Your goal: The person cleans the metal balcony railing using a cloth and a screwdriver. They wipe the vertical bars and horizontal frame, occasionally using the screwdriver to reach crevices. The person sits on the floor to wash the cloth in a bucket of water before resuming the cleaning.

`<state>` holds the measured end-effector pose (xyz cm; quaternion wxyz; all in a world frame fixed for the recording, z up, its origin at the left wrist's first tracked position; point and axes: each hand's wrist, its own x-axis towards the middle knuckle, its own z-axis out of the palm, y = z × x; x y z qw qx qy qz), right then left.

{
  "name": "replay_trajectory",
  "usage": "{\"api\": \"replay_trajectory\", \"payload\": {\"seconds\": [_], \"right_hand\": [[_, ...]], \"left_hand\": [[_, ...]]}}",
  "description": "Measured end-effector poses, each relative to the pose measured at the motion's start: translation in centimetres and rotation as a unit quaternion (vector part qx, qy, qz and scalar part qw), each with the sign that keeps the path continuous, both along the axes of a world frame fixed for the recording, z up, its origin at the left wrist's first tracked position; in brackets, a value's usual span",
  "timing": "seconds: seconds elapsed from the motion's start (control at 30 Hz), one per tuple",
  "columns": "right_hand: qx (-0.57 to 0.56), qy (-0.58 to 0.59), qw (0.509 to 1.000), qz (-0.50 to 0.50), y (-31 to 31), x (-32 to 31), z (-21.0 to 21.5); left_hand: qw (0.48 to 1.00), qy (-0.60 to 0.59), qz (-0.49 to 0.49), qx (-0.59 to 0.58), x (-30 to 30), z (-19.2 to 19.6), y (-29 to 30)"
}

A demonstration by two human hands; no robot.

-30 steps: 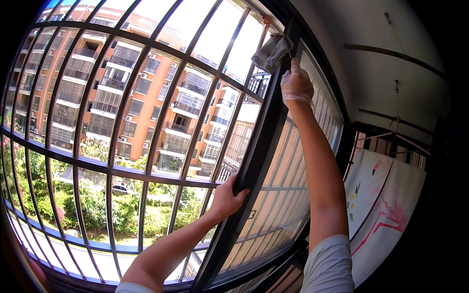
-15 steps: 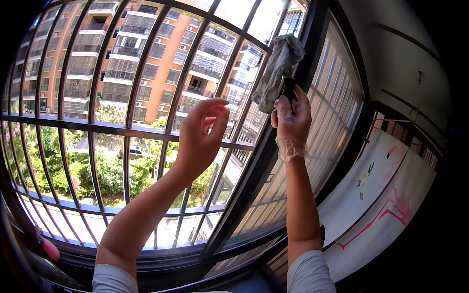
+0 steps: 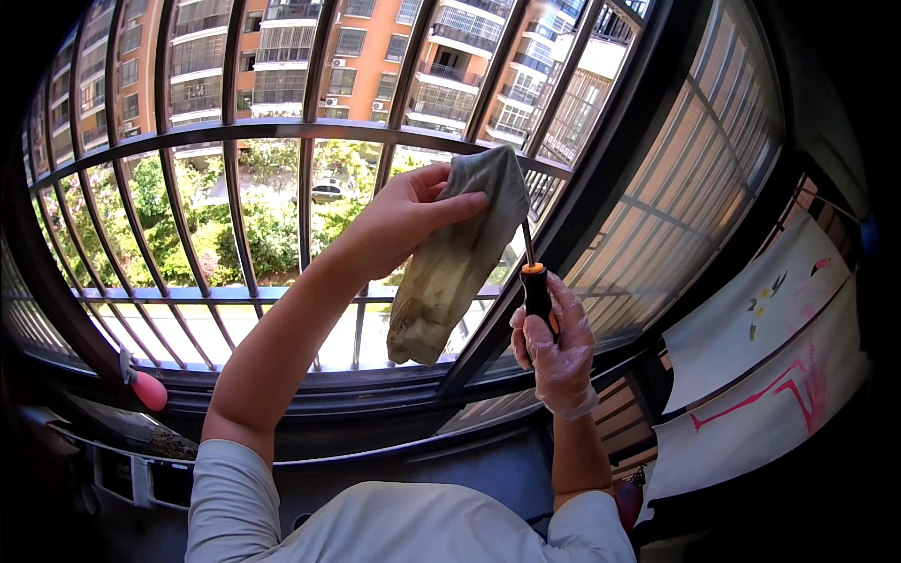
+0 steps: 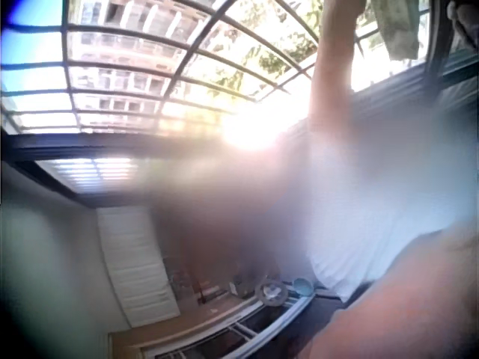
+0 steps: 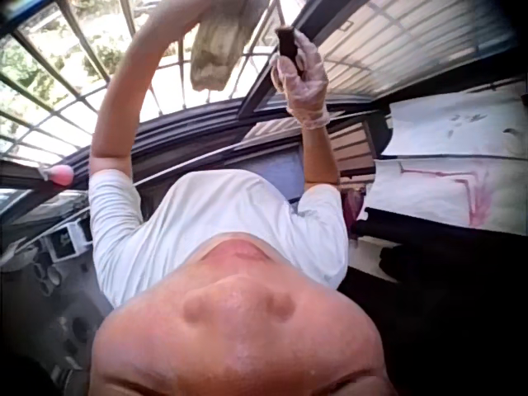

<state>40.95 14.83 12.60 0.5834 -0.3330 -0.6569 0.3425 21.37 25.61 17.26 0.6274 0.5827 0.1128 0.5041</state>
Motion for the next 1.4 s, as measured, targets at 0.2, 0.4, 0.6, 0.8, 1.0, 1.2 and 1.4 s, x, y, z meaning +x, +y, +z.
{"api": "replay_trajectory", "payload": {"seconds": [0.2, 0.4, 0.6, 0.8, 1.0, 1.2, 1.4], "right_hand": [[-0.024, -0.015, 0.999, -0.021, -0.5, 1.7, -2.7], [-0.136, -0.061, 0.988, -0.042, -2.0, 4.2, -3.9], [-0.258, -0.03, 0.963, 0.072, -3.4, 6.6, -5.9], [-0.28, -0.034, 0.956, 0.08, -3.6, 6.1, -7.5], [-0.36, -0.006, 0.929, 0.084, -2.9, 4.8, -8.9], [-0.41, 0.09, 0.884, 0.206, -2.8, 4.9, -10.3], [-0.441, 0.049, 0.864, 0.238, -2.9, 5.1, -11.6]], "left_hand": [[0.983, 0.181, -0.023, -0.015, -1.3, -2.9, -0.1], [0.983, 0.075, -0.105, -0.13, -1.6, -6.1, -0.4], [0.961, 0.068, -0.124, -0.239, -2.3, -9.5, -1.2], [0.954, 0.079, -0.127, -0.26, -2.3, -11.4, -2.8], [0.964, 0.104, -0.123, -0.213, -2.9, -13.9, -3.8], [0.957, 0.212, -0.015, -0.2, -4.8, -17.3, -4.6], [0.834, 0.285, -0.098, -0.462, -10.1, -26.3, -4.5]]}}
